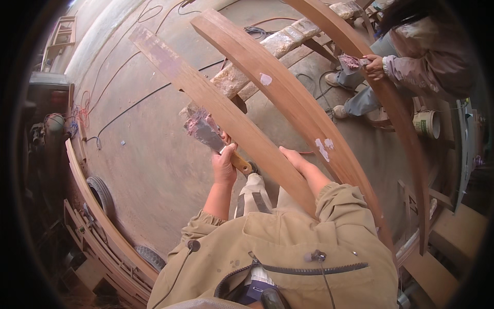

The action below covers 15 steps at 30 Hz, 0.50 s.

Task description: The person applies a pinkish filler to curved wooden planks using a putty knife, spreading it along the surface and edges. They repeatedly scoop filler from a container and smooth it onto the wood, working on multiple planks in a workshop setting.

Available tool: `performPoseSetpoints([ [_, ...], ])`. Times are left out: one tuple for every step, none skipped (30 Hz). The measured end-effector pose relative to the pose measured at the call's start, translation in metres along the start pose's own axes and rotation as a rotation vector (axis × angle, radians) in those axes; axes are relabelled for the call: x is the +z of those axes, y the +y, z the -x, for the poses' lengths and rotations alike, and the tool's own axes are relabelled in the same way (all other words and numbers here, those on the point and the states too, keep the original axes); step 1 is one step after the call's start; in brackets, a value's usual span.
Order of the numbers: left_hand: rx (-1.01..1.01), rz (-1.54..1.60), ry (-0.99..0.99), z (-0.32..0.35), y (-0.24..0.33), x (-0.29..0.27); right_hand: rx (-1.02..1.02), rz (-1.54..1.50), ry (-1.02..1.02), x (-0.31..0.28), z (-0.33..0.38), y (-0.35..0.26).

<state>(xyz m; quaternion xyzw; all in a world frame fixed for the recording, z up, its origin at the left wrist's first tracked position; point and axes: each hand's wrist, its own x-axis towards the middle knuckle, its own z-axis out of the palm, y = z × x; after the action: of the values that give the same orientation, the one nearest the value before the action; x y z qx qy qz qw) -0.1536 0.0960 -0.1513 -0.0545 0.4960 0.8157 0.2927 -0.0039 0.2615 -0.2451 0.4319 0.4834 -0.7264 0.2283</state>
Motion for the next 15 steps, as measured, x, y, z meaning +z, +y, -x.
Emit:
performPoseSetpoints([
  [-0.026,-0.012,0.004,-0.002,-0.004,-0.005,0.078,-0.073,-0.008,0.003,0.002,-0.005],
  [-0.097,-0.025,0.016,-0.003,-0.005,-0.008,0.055,-0.062,-0.007,0.004,-0.003,-0.004],
  [-0.120,-0.036,0.005,-0.007,-0.010,-0.014,0.035,-0.052,-0.003,0.003,-0.006,-0.002],
  [-0.145,-0.047,-0.006,-0.012,-0.018,-0.020,0.014,-0.043,0.001,0.001,-0.010,-0.001],
  [-0.170,-0.058,-0.019,-0.018,-0.025,-0.027,0.026,-0.018,0.011,-0.001,-0.017,0.003],
  [-0.222,-0.053,-0.038,-0.024,-0.026,-0.031,0.033,0.005,0.021,0.000,-0.025,0.002],
  [-0.208,-0.058,-0.053,-0.026,-0.027,-0.032,0.039,0.026,0.031,-0.001,-0.030,0.002],
  [-0.196,-0.064,-0.069,-0.027,-0.029,-0.033,0.081,-0.010,0.010,-0.007,-0.034,-0.001],
  [-0.192,-0.073,-0.084,-0.024,-0.027,-0.031,0.131,-0.052,-0.011,-0.008,-0.025,-0.011],
  [-0.204,-0.079,-0.086,-0.019,-0.024,-0.031,0.179,-0.096,-0.028,-0.009,-0.018,-0.015],
  [-0.217,-0.086,-0.092,-0.013,-0.021,-0.033,0.123,-0.099,0.013,-0.013,-0.017,-0.006],
  [-0.230,-0.100,-0.107,-0.009,-0.014,-0.034,0.059,-0.111,0.055,-0.011,-0.010,0.003],
  [-0.256,-0.083,-0.126,-0.006,-0.009,-0.035,-0.005,-0.125,0.101,-0.010,-0.004,0.010],
  [-0.284,-0.068,-0.147,-0.005,-0.003,-0.036,-0.078,0.012,0.191,-0.012,0.004,0.016],
  [-0.311,-0.059,-0.160,-0.001,0.004,-0.040,-0.146,0.147,0.270,-0.001,0.024,0.006],
])
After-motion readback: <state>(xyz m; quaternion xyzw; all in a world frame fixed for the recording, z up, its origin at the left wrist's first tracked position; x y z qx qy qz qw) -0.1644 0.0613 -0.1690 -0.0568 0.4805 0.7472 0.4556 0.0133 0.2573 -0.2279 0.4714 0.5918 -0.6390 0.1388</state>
